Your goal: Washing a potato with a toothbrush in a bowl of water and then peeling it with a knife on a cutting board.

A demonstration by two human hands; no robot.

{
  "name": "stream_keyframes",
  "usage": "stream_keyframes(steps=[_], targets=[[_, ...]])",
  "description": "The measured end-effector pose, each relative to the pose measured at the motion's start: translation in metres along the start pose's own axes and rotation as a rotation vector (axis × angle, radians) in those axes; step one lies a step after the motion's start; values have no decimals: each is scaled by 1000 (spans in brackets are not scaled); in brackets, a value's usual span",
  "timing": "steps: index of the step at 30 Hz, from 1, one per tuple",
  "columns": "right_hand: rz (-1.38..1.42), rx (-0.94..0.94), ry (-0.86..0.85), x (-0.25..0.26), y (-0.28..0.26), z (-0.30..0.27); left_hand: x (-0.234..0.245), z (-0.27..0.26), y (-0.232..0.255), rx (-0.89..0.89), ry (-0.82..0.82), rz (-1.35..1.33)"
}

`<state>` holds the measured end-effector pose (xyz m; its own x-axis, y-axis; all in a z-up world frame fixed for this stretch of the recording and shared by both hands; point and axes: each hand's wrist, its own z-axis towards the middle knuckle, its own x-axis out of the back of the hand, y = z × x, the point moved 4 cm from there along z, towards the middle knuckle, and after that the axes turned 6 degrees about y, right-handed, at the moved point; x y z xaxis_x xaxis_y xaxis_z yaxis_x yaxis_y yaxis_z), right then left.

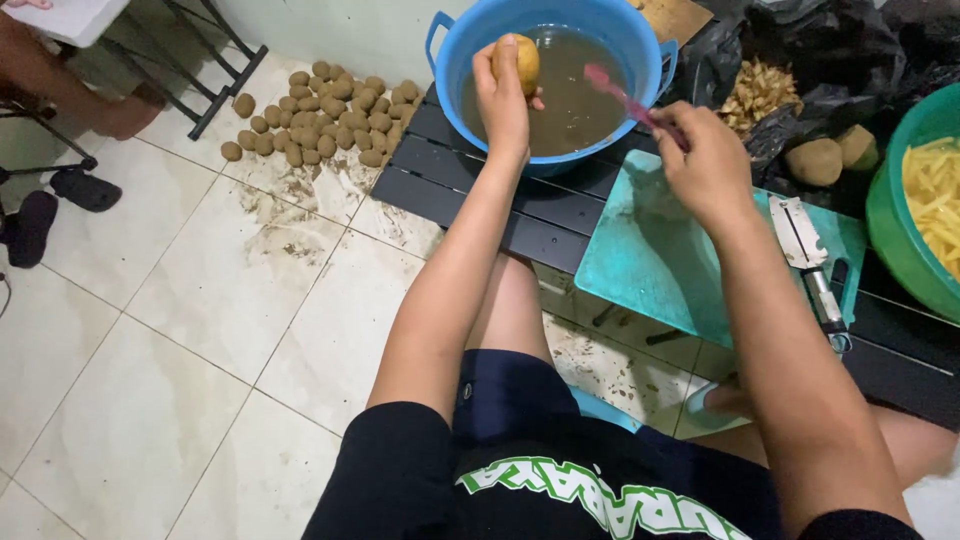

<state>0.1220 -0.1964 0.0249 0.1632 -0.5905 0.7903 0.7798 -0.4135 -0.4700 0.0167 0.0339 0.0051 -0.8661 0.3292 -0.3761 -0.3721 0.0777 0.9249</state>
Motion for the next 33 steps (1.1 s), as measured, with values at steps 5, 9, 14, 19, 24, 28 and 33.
stream_keyframes(steps=[5, 9, 14, 19, 24, 28, 33], targets=[[20, 12, 74, -8, 6, -4, -1, 7, -12, 2, -77, -19], [384, 3, 205, 5, -22, -12, -6, 13, -17, 152, -168, -91], [515, 63, 272, -25, -51, -33, -10, 12, -22, 213, -222, -186], [544, 118, 340, -52, -59, -31, -9, 19, -34, 323, -298, -366], [533, 79, 402, -58, -54, -20, -13, 14, -25, 382, -401, -472], [510, 85, 387, -71, -57, -45, -11, 19, -30, 421, -271, -518], [524, 27, 400, -63, -67, -59, -12, 18, -30, 447, -184, -441]])
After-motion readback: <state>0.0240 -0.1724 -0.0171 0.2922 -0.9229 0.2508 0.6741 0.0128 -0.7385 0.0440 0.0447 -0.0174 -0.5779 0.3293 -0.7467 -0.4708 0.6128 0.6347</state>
